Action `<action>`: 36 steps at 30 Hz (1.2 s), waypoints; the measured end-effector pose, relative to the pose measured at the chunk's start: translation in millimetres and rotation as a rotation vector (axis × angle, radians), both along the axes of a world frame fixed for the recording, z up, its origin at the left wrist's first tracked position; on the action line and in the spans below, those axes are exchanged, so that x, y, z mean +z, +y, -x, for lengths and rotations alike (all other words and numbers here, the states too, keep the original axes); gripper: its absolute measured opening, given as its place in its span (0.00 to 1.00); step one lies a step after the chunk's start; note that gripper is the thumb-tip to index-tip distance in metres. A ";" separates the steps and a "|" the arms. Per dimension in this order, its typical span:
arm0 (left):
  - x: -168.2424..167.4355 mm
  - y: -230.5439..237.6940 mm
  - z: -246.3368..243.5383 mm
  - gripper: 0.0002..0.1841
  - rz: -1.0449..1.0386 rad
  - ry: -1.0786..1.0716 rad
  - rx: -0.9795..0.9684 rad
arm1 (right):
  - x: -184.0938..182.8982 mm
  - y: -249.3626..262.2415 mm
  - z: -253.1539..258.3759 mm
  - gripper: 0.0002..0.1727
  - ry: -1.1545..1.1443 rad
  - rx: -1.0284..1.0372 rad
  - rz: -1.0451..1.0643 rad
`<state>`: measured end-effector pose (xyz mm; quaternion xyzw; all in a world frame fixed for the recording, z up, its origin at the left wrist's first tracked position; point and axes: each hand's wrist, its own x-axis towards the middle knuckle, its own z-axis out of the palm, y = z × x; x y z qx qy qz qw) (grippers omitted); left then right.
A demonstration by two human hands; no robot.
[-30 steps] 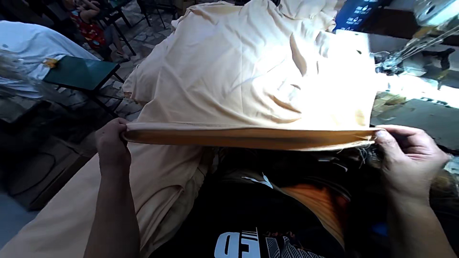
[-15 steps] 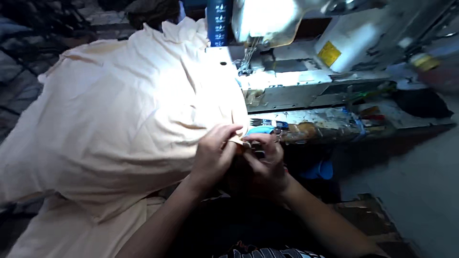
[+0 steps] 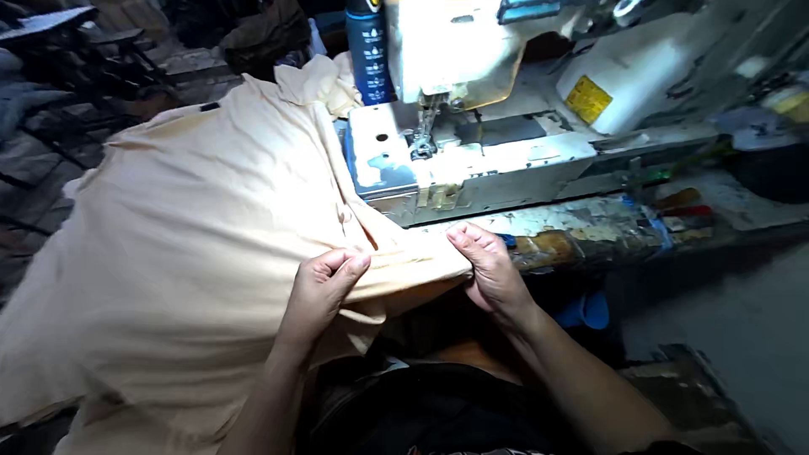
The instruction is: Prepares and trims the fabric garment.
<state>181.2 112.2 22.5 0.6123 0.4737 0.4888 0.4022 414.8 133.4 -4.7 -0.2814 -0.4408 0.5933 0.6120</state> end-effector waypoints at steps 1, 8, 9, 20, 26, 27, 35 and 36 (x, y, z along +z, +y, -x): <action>-3.5 1.4 -3.5 0.09 -0.003 -0.003 -0.025 | -0.6 -2.1 -5.0 0.13 -0.022 -0.026 0.015; -14.0 11.7 -16.2 0.07 -0.078 0.096 -0.129 | -3.5 4.9 -25.1 0.11 -0.200 -0.054 -0.084; -10.6 11.5 -18.4 0.06 -0.101 0.131 -0.133 | -3.7 6.3 -24.5 0.11 -0.218 -0.048 -0.103; -8.5 26.2 -36.1 0.05 -0.020 0.165 -0.158 | -28.1 4.9 -49.5 0.19 -1.073 -0.637 -0.515; -0.8 20.3 -36.9 0.06 0.057 0.219 -0.131 | -38.1 7.7 -58.0 0.20 -1.329 -0.497 -0.536; 1.7 20.3 -36.9 0.07 0.086 0.234 -0.136 | -39.1 10.5 -57.1 0.20 -1.258 -0.522 -0.524; 6.6 22.6 -43.3 0.08 -0.005 0.172 -0.143 | -2.9 -21.0 -59.6 0.24 -0.629 -0.487 -0.380; 7.9 23.6 -45.0 0.08 -0.009 0.163 -0.155 | -1.0 -30.6 -52.7 0.23 -0.649 -0.372 -0.409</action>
